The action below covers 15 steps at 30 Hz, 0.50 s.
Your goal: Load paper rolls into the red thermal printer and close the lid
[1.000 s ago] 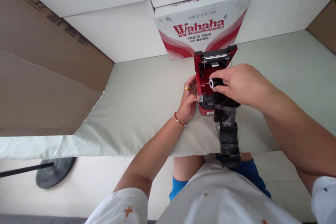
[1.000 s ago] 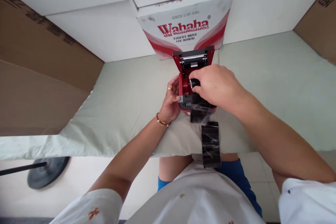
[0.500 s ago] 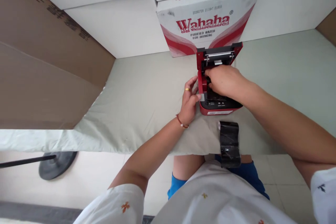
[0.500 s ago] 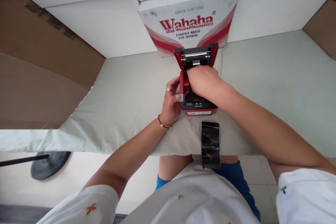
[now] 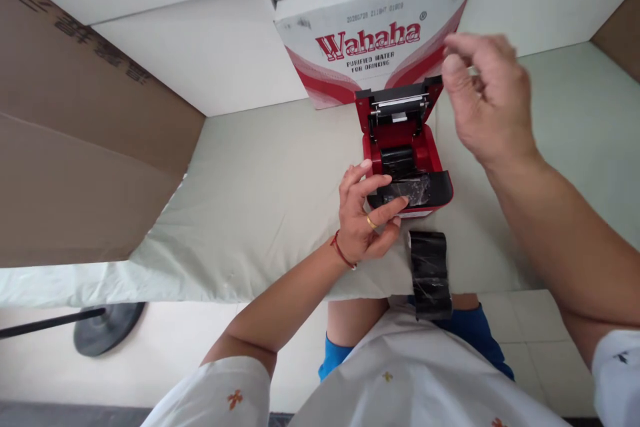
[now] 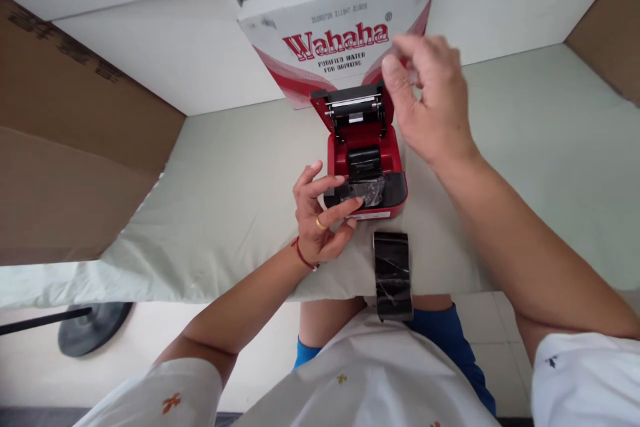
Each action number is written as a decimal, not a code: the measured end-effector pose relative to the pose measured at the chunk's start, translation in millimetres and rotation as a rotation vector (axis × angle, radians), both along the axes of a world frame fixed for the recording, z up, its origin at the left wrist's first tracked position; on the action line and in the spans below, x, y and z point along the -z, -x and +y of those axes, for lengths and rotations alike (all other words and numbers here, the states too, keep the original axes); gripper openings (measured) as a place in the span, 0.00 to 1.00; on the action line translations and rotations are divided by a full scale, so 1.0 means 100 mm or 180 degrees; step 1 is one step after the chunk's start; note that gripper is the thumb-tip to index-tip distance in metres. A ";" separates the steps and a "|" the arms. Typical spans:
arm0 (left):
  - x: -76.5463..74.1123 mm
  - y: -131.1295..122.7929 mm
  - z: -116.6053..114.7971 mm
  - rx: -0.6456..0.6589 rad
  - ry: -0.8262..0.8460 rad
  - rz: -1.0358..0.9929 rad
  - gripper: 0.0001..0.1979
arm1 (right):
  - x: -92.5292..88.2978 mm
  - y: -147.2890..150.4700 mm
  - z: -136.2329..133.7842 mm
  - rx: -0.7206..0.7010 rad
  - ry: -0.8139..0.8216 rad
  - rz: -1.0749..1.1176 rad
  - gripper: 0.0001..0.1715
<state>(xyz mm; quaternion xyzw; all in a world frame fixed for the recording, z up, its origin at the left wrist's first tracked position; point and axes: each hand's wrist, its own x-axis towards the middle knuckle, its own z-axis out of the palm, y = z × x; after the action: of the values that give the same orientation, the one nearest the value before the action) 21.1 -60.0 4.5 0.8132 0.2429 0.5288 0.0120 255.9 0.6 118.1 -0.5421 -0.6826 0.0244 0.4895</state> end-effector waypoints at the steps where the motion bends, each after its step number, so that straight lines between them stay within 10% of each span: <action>1: 0.00 0.00 0.00 -0.0006 -0.0005 0.0007 0.20 | 0.03 0.01 0.00 -0.0160 0.0125 -0.0013 0.20; 15: 0.02 -0.01 0.01 -0.0073 -0.0047 0.0008 0.19 | 0.67 -0.10 -0.71 -0.1006 -0.0660 -0.0262 0.13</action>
<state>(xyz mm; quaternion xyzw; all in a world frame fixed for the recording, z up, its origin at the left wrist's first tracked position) 22.0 -58.7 2.8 0.8111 0.2483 0.5296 -0.0005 266.2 -70.7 50.7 -0.3754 -0.7775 0.0083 0.5044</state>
